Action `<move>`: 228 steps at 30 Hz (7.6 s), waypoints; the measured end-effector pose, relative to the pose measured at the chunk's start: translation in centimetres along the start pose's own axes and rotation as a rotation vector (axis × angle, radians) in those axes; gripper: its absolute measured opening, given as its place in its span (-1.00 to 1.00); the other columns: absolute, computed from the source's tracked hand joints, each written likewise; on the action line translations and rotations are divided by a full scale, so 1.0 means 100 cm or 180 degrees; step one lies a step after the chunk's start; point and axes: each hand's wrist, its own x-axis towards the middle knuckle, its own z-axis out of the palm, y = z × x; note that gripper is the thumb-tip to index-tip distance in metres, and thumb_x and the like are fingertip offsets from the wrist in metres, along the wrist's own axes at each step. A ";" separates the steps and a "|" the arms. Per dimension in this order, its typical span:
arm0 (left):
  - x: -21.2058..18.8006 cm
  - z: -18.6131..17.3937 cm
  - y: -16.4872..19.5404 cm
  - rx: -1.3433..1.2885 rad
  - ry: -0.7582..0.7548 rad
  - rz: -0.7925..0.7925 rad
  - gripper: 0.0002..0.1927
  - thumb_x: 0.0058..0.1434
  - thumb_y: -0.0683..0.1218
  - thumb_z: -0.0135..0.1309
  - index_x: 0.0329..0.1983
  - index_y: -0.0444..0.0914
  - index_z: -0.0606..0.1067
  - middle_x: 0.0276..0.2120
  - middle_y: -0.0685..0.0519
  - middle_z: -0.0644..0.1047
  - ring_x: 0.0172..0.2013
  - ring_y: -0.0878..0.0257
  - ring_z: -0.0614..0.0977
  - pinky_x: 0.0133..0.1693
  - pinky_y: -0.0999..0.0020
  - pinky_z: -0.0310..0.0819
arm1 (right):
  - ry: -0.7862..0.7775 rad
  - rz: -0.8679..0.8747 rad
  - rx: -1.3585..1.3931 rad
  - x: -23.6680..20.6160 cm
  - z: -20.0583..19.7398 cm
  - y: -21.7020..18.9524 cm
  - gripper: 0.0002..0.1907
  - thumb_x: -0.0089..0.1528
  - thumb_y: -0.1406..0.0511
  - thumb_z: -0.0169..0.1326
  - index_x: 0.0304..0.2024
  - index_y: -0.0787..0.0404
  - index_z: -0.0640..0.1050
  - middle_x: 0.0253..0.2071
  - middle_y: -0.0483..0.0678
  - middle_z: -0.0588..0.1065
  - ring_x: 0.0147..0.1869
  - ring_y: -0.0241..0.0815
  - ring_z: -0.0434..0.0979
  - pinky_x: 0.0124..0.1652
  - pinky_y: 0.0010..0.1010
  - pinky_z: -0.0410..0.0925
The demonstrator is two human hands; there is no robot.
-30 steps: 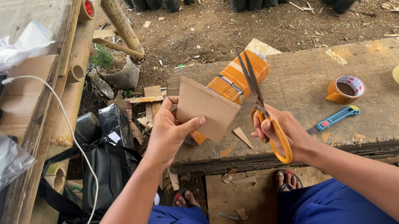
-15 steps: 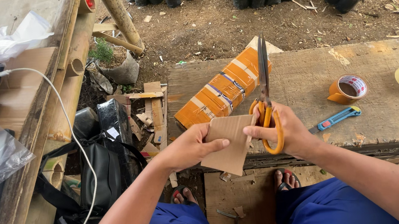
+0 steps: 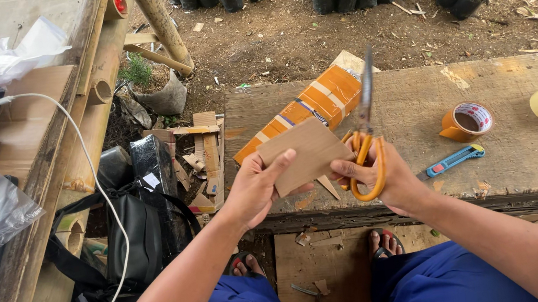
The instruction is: The person sits at a wooden workbench and wraps a cylindrical cardboard object with brown packing tape. They cut a rectangular piece of cardboard with scissors, place it on the object, and secure it with additional tape. The person repeatedly wraps and smooths the tape around the object to seal it.
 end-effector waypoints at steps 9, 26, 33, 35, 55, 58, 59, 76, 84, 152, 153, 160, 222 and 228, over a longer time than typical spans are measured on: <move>-0.002 -0.024 0.032 -0.0209 0.0898 0.0674 -0.50 0.26 0.00 0.16 0.19 -0.29 0.33 0.04 -0.10 0.53 -0.03 0.11 0.66 -0.16 0.19 0.74 | -0.0941 0.0397 -0.0847 0.008 -0.015 0.021 -0.37 0.31 -0.18 -0.13 -0.15 0.26 0.48 -0.10 0.02 0.54 -0.21 -0.23 0.33 -0.18 -0.32 0.30; -0.005 -0.026 0.018 -0.0265 0.0057 0.0514 -0.64 0.41 -0.02 0.04 0.20 -0.26 0.43 0.03 -0.05 0.56 0.01 0.10 0.64 -0.11 -0.01 0.73 | -0.1088 -0.0098 -0.2441 -0.015 0.020 -0.016 -0.18 0.20 -0.39 -0.43 -0.28 0.17 0.39 -0.42 -0.05 0.50 -0.30 -0.13 0.52 -0.24 -0.22 0.39; -0.008 -0.018 0.017 -0.0468 -0.0061 0.0517 -0.62 0.42 -0.02 0.02 0.23 -0.27 0.39 0.09 -0.08 0.52 0.06 0.05 0.63 -0.04 -0.06 0.70 | -0.0912 -0.0058 -0.2220 -0.015 0.022 -0.015 -0.17 0.15 -0.40 -0.29 -0.32 0.20 0.43 -0.48 -0.07 0.50 -0.37 -0.16 0.49 -0.33 -0.24 0.37; -0.009 -0.016 0.018 -0.0540 -0.0018 0.0490 -0.61 0.42 -0.02 0.02 0.24 -0.27 0.38 0.10 -0.10 0.51 0.07 0.02 0.62 -0.02 -0.07 0.69 | -0.0868 -0.0118 -0.2200 -0.016 0.021 -0.014 -0.17 0.14 -0.41 -0.26 -0.33 0.20 0.43 -0.51 -0.07 0.48 -0.39 -0.18 0.48 -0.34 -0.25 0.36; -0.010 -0.013 0.021 -0.0494 -0.0088 0.0462 -0.60 0.40 -0.03 0.03 0.24 -0.28 0.36 0.13 -0.11 0.49 0.12 0.01 0.60 0.02 -0.10 0.62 | -0.0477 -0.0569 -0.2941 -0.019 0.022 -0.016 -0.56 0.32 -0.01 -0.06 -0.39 0.21 0.44 -0.72 -0.03 0.27 -0.65 -0.14 0.28 -0.51 -0.24 0.24; -0.012 -0.013 0.021 -0.0521 -0.0122 0.0466 -0.59 0.40 -0.04 0.04 0.25 -0.28 0.35 0.13 -0.12 0.49 0.12 0.00 0.60 0.04 -0.11 0.64 | -0.0496 -0.0471 -0.2782 -0.020 0.022 -0.016 -0.60 0.30 0.04 0.03 -0.42 0.22 0.44 -0.72 -0.04 0.27 -0.66 -0.21 0.26 -0.55 -0.29 0.23; -0.012 -0.013 0.021 -0.0536 -0.0147 0.0482 -0.59 0.41 -0.04 0.04 0.25 -0.28 0.35 0.14 -0.12 0.49 0.12 0.00 0.60 0.05 -0.12 0.66 | -0.0508 -0.0409 -0.2715 -0.020 0.021 -0.015 -0.61 0.29 0.06 0.06 -0.42 0.22 0.44 -0.73 -0.04 0.27 -0.66 -0.24 0.25 -0.57 -0.30 0.22; -0.007 -0.009 0.010 0.0515 0.0915 0.0761 -0.59 0.20 0.10 0.22 -0.02 -0.25 0.60 -0.23 0.01 0.67 -0.22 0.28 0.68 -0.19 0.24 0.70 | -0.0534 -0.0888 -0.2690 -0.022 0.023 -0.004 -0.67 0.26 0.17 0.16 -0.44 0.26 0.43 -0.68 0.01 0.26 -0.62 -0.24 0.16 -0.57 -0.35 0.22; -0.011 0.004 0.000 0.0610 0.0960 0.0954 -0.62 0.24 0.07 0.24 -0.13 -0.36 0.64 -0.32 0.06 0.66 -0.35 0.39 0.61 -0.31 0.39 0.56 | -0.0511 -0.0658 -0.2478 -0.024 0.025 -0.005 -0.74 0.29 0.23 0.09 -0.42 0.25 0.43 -0.71 -0.03 0.25 -0.62 -0.32 0.20 -0.58 -0.38 0.22; -0.001 -0.024 0.026 -0.0209 0.1016 0.0591 -0.63 0.20 -0.15 0.22 0.03 -0.29 0.41 -0.03 -0.02 0.57 -0.05 0.20 0.67 -0.07 0.27 0.65 | -0.1086 -0.0351 -0.1568 0.005 0.006 0.012 -0.48 0.30 -0.12 -0.11 -0.18 0.19 0.41 0.04 0.05 0.54 0.07 -0.13 0.48 0.04 -0.25 0.33; -0.001 -0.019 0.022 -0.0206 0.0963 0.0600 -0.65 0.21 -0.14 0.20 0.04 -0.27 0.42 -0.03 -0.01 0.57 -0.04 0.21 0.66 -0.04 0.27 0.66 | -0.1063 -0.0275 -0.1578 0.003 0.010 0.011 -0.44 0.31 -0.17 -0.14 -0.18 0.19 0.40 -0.07 0.03 0.52 0.01 -0.14 0.49 0.02 -0.26 0.34; -0.008 0.003 0.006 -0.0388 0.0596 0.0824 -0.72 0.37 -0.08 0.14 0.06 -0.28 0.45 0.01 0.02 0.56 0.03 0.21 0.62 0.12 0.16 0.64 | -0.0898 -0.0072 -0.2228 -0.006 0.028 0.001 -0.31 0.28 -0.28 -0.30 -0.22 0.20 0.32 -0.43 -0.02 0.36 -0.30 -0.12 0.38 -0.22 -0.21 0.33; -0.014 0.010 -0.020 0.0370 0.0505 0.0941 -0.66 0.36 0.00 0.16 0.01 -0.37 0.54 -0.20 0.03 0.64 -0.22 0.39 0.61 -0.13 0.41 0.53 | -0.0272 -0.0552 -0.2442 -0.018 0.027 0.003 -0.62 0.31 0.08 0.02 -0.40 0.26 0.47 -0.71 -0.01 0.30 -0.62 -0.31 0.25 -0.57 -0.33 0.24; -0.017 0.014 -0.034 0.0182 0.0403 0.0741 -0.65 0.36 0.00 0.19 0.00 -0.38 0.55 -0.18 0.03 0.63 -0.17 0.40 0.59 -0.09 0.42 0.50 | -0.0296 -0.0873 -0.2318 -0.018 0.028 -0.002 -0.60 0.36 0.08 0.01 -0.37 0.28 0.45 -0.70 -0.07 0.28 -0.60 -0.34 0.22 -0.58 -0.38 0.22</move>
